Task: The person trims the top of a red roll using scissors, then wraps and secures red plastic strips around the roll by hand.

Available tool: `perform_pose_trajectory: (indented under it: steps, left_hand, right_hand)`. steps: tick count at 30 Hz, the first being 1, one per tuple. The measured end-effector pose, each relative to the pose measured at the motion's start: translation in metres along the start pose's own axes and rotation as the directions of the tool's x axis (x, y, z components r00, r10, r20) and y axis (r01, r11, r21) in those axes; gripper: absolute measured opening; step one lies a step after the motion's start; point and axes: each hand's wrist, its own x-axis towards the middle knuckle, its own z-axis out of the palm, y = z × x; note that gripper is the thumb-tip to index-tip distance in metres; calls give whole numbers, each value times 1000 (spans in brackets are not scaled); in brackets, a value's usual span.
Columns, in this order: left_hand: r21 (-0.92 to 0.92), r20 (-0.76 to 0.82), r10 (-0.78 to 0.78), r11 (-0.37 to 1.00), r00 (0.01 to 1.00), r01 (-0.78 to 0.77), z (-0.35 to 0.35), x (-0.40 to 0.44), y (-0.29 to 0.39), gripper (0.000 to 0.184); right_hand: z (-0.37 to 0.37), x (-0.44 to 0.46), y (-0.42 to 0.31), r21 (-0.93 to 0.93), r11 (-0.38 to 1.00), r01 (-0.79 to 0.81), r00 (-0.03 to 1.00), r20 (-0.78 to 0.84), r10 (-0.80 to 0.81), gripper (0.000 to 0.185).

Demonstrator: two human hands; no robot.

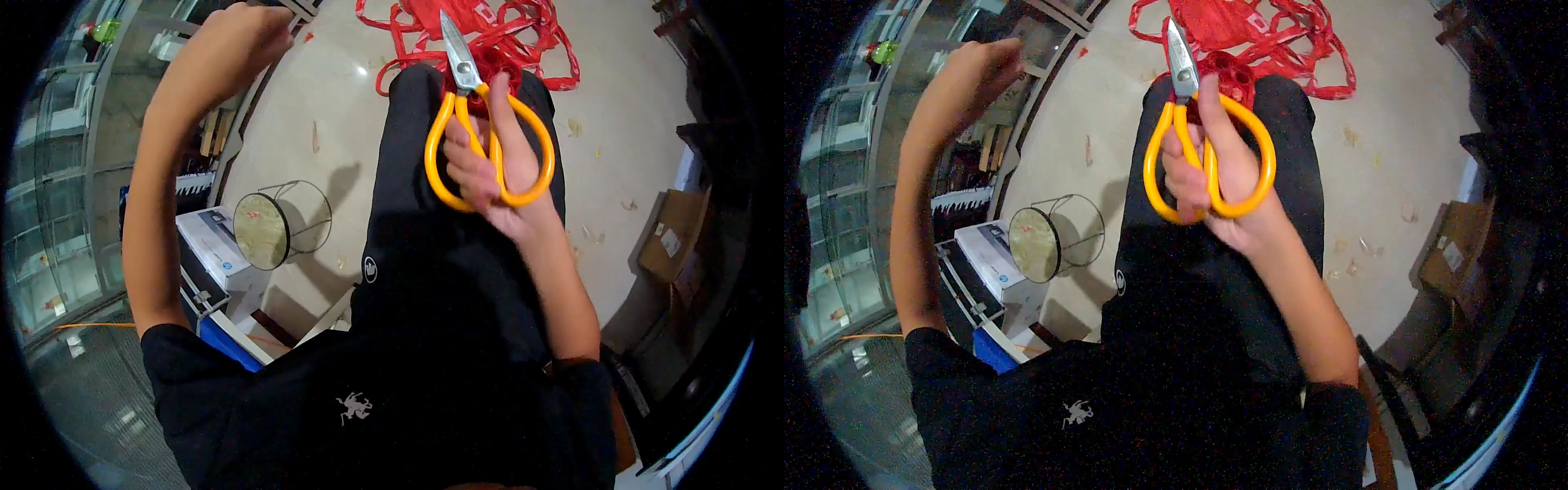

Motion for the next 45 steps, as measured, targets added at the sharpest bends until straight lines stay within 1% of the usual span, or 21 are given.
perform_pose_trajectory:
  steps: [2,4,8,13,16,18,19,21,23,25,26,27,29,31,32,35,36,38,40,42,45]
  left_hand:
    - [-8,-18,-15,1000,1000,14,2,-5,-12,21]
    - [-17,-33,-25,1000,999,24,7,-11,-22,22]
    - [-118,-100,-126,986,987,114,9,-18,-42,22]
    - [-67,-37,-108,992,993,106,11,-22,-62,26]
    - [-225,11,-219,950,976,216,21,-28,-81,30]
    - [-209,-437,-92,978,895,-2,45,-40,-119,31]
    - [-208,-437,-98,978,894,6,44,-47,-142,31]
    - [-640,33,-601,601,799,479,46,-65,-201,26]
    - [-775,50,-797,349,602,527,73,-106,-302,23]
    - [-1000,19,-925,-10,380,26,89,-184,-424,22]
    - [-651,-185,-899,415,397,636,73,-226,-450,25]
    - [135,-303,-787,522,537,842,57,-268,-482,29]
    - [267,-303,-820,416,486,869,55,-328,-543,28]
    - [201,-367,-850,324,378,924,59,-336,-518,30]
    - [-151,-276,-908,365,316,919,76,-326,-513,28]
    - [-930,91,-937,42,338,364,128,-298,-493,34]
    - [-920,247,-805,-19,540,392,134,-257,-407,38]
    - [-783,523,-558,-15,645,622,154,-178,-294,35]
    - [-610,748,-103,283,656,740,156,-109,-201,37]
    - [-740,670,171,234,723,630,144,-76,-148,40]
    - [-669,570,-72,537,818,514,138,-57,-173,48]
  right_hand:
    - [7,-14,15,-159,985,73,997,-5,-74,86]
    - [16,-30,27,180,982,-58,994,100,41,111]
    - [9,-45,65,129,991,-32,995,99,19,119]
    - [13,-21,51,-116,989,-87,992,-103,75,87]
    - [10,2,28,-266,962,60,973,-199,-116,59]
    - [22,-3,26,-337,931,143,944,-237,-231,52]
    - [24,-11,29,-374,911,172,949,-184,-255,51]
    - [19,-26,34,-369,912,181,971,-82,-226,49]
    - [-3,-31,43,-409,892,192,980,38,-194,49]
    - [-20,-41,45,-414,887,206,978,67,-196,54]
    - [-27,-52,44,-416,882,220,975,54,-218,60]
    - [-36,-59,41,-390,877,280,959,65,-277,59]
    - [-41,-69,28,-245,884,398,915,38,-401,62]
    - [-50,-72,20,-198,838,508,852,-30,-523,64]
    - [-52,-75,14,-215,812,542,820,-77,-567,65]
    - [-57,-86,-1,-343,743,575,768,-86,-634,70]
    - [-56,-87,-5,-348,745,569,771,-87,-630,70]
    - [-55,-85,-12,-383,730,566,784,-23,-620,71]
    - [-55,-86,-15,-380,758,530,813,-27,-582,72]
    - [-55,-88,-18,-413,770,486,843,-11,-538,73]
    - [-59,-97,-21,-461,770,441,872,16,-490,73]
